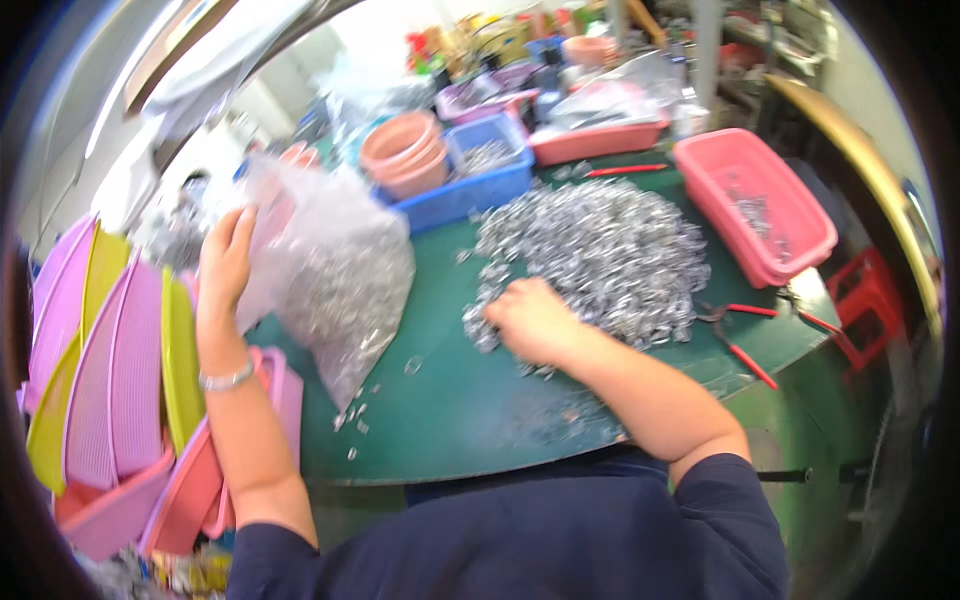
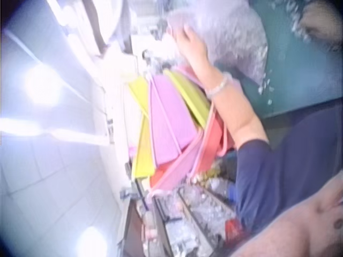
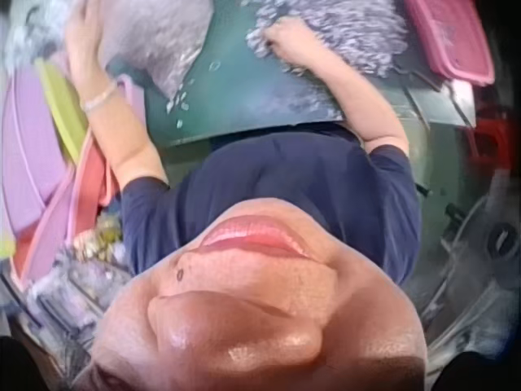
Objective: The person picks up metal hooks from a large pile on a green table, connects them together by hand, and places the assembled pieces into a pink tray.
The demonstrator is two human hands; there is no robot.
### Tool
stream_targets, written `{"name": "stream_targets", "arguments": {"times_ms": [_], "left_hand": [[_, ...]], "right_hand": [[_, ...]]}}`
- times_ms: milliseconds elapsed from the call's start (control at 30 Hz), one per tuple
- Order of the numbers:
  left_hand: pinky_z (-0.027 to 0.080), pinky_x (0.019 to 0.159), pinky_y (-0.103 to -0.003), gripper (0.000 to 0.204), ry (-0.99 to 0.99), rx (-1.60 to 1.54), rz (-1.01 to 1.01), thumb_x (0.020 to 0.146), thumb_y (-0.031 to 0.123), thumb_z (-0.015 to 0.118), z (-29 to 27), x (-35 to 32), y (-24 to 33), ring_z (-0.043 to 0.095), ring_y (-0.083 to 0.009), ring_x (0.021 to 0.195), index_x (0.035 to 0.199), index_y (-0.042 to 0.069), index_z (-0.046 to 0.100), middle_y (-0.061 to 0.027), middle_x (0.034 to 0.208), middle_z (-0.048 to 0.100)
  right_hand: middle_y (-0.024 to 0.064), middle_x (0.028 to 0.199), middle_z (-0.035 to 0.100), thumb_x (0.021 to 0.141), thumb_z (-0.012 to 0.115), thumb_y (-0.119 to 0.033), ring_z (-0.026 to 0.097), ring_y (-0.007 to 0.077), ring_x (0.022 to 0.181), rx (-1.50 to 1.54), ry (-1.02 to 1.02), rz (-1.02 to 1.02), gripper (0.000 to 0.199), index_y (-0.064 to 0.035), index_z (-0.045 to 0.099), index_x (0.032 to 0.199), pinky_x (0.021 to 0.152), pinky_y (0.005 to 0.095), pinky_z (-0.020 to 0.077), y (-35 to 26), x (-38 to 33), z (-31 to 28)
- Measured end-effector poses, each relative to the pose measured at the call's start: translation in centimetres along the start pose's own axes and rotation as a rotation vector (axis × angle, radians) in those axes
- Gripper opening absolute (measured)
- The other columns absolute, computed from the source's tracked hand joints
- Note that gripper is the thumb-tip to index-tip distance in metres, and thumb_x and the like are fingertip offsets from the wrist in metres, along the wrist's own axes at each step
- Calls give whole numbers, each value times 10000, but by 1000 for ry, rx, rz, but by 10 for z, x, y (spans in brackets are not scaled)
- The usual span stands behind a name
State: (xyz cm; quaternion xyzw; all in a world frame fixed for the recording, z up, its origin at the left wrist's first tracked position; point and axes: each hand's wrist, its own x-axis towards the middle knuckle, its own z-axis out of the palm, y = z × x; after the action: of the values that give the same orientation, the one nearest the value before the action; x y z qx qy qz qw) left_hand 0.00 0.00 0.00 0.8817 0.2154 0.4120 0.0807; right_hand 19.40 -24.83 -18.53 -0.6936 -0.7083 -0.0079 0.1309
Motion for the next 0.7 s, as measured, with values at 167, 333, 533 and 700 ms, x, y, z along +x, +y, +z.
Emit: {"name": "stream_targets", "arguments": {"times_ms": [167, 333, 533, 700], "left_hand": [[396, 880, -337, 653, -347, 13, -91, 671, 210, 703, -15, 5, 25, 529, -256, 1019, 1222, -15, 436, -178, 1106, 552], [446, 681, -335, 232, -555, 279, -241, 719, 126, 628, 1, 2, 27, 586, -282, 720, 892, -24, 595, -196, 772, 603], [432, 635, -339, 150, 61, 157, 33, 830, 107, 521, 2, 29, -14, 565, -276, 669, 864, -29, 576, -195, 754, 587], [427, 704, -367, 129, 150, 230, 45, 827, 94, 505, -1, 27, 36, 551, -306, 766, 860, -9, 575, -180, 888, 574]], "right_hand": [[69, 977, 564, 662, 669, -369, 469, 253, 976, -45, 203, 53, 510, -83, 536, 1064, 791, 395, 377, 15, -6, -16], [19, 802, 597, 694, 600, -225, 515, 202, 879, -102, 101, 84, 293, -118, 577, 967, 799, 367, 328, 8, -23, -11], [31, 797, 538, 706, 511, -106, 517, 209, 829, -6, 332, 94, 107, -105, 574, 792, 764, 350, 342, 11, -15, -1], [65, 1052, 507, 671, 626, -139, 471, 217, 1001, 1, 335, -26, 366, -102, 524, 1021, 815, 386, 326, 10, -20, 1]]}}
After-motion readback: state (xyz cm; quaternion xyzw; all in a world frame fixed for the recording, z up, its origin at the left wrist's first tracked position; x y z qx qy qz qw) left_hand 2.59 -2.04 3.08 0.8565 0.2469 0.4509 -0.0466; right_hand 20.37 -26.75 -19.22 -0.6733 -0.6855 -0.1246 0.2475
